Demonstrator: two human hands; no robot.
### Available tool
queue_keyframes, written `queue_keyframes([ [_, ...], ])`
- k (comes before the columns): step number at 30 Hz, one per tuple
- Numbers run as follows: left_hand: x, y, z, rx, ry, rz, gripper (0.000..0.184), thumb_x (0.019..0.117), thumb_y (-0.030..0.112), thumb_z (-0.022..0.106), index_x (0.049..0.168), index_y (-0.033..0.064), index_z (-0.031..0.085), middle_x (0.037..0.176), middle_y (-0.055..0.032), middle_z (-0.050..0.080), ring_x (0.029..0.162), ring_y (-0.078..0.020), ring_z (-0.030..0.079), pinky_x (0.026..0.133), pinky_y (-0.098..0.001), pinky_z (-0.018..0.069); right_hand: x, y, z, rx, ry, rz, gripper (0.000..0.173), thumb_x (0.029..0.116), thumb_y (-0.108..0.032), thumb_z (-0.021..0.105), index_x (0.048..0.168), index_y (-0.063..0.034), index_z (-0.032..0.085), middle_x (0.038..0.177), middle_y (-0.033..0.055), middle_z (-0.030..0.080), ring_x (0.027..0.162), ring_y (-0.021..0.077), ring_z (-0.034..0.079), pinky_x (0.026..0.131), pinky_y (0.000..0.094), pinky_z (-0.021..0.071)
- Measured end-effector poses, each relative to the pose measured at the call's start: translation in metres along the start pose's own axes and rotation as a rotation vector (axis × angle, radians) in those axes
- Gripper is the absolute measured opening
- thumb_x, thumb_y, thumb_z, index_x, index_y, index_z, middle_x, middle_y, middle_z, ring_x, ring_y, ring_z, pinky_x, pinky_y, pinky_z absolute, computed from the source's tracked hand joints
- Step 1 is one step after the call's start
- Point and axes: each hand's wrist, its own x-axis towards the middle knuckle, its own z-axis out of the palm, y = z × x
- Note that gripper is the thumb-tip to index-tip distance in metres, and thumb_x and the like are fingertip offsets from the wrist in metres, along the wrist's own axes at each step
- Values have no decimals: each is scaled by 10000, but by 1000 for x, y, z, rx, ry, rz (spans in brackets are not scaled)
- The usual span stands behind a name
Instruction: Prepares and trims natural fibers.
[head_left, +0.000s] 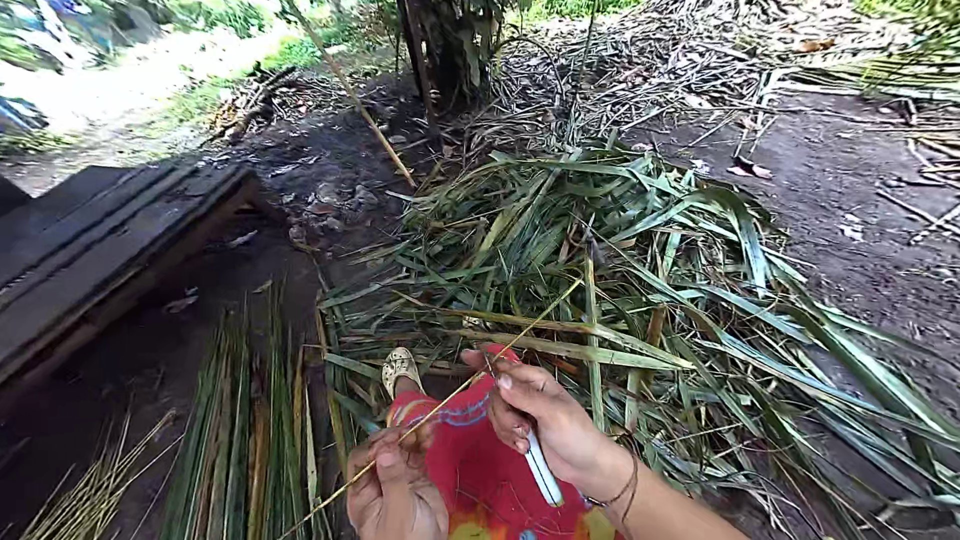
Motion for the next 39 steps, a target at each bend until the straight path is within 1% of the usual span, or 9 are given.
queue_keyframes([
  [8,7,3,-14,25,38,94,114,1014,287,610,1002,219,701,970,54,767,861,-69,751,752,-217,634,0,-22,-23,28,152,-165,345,1048,-168,433,1312,-23,600,553,-116,509,473,-26,492,498,139,442],
  [13,7,-5,0,141,-273,54,226,928,292,743,1151,300,708,1104,110,739,952,-44,725,812,-220,621,-6,-12,-17,-63,83,-195,334,1049,-241,521,1316,-58,602,604,-142,535,506,-44,490,518,132,440],
  [19,-6,-11,23,56,-293,59,78,915,214,761,992,226,759,990,86,751,845,-29,723,738,-189,615,-16,-6,-11,-165,-134,-162,354,1053,-274,539,1328,-71,631,677,-174,548,572,-87,476,540,105,407],
  [22,-8,-1,17,35,-259,56,71,917,194,758,987,207,756,981,74,757,811,-29,728,708,-185,621,-12,-29,-36,-195,60,-284,309,1049,-306,535,1280,-161,679,602,-168,545,515,-76,477,502,115,412],
  [25,-4,1,8,107,-209,118,76,914,200,764,984,225,751,981,87,756,813,-31,729,708,-190,625,-6,-62,-65,-160,264,-380,350,1083,-300,374,1315,-200,617,516,-133,470,433,-25,447,475,155,429],
  [29,-5,-11,16,247,-269,277,108,919,211,768,1011,264,745,1040,149,737,889,0,715,764,-172,611,-26,-53,-39,-199,-56,-47,474,1026,-377,562,1419,-114,571,614,-173,541,505,-77,471,494,110,413],
  [32,-7,-17,20,348,-350,429,92,956,181,731,1036,219,708,1070,135,722,958,0,700,825,-171,594,-32,-37,-14,-145,-269,181,445,1033,-393,556,1403,-147,560,662,-179,529,547,-89,469,518,101,403],
  [36,-1,-11,14,466,-458,604,48,999,142,668,1023,146,628,1078,81,701,1027,-29,694,897,-206,588,-27,-29,-10,-115,-354,207,355,1053,-307,523,1357,-129,567,687,-169,513,560,-83,453,526,103,387],
  [39,1,-10,9,495,-502,659,102,998,121,666,951,92,581,1036,24,695,990,-56,707,872,-210,598,-22,-36,-20,-194,-255,145,366,1030,-342,567,1319,-130,640,648,-183,529,537,-90,455,506,104,383],
])
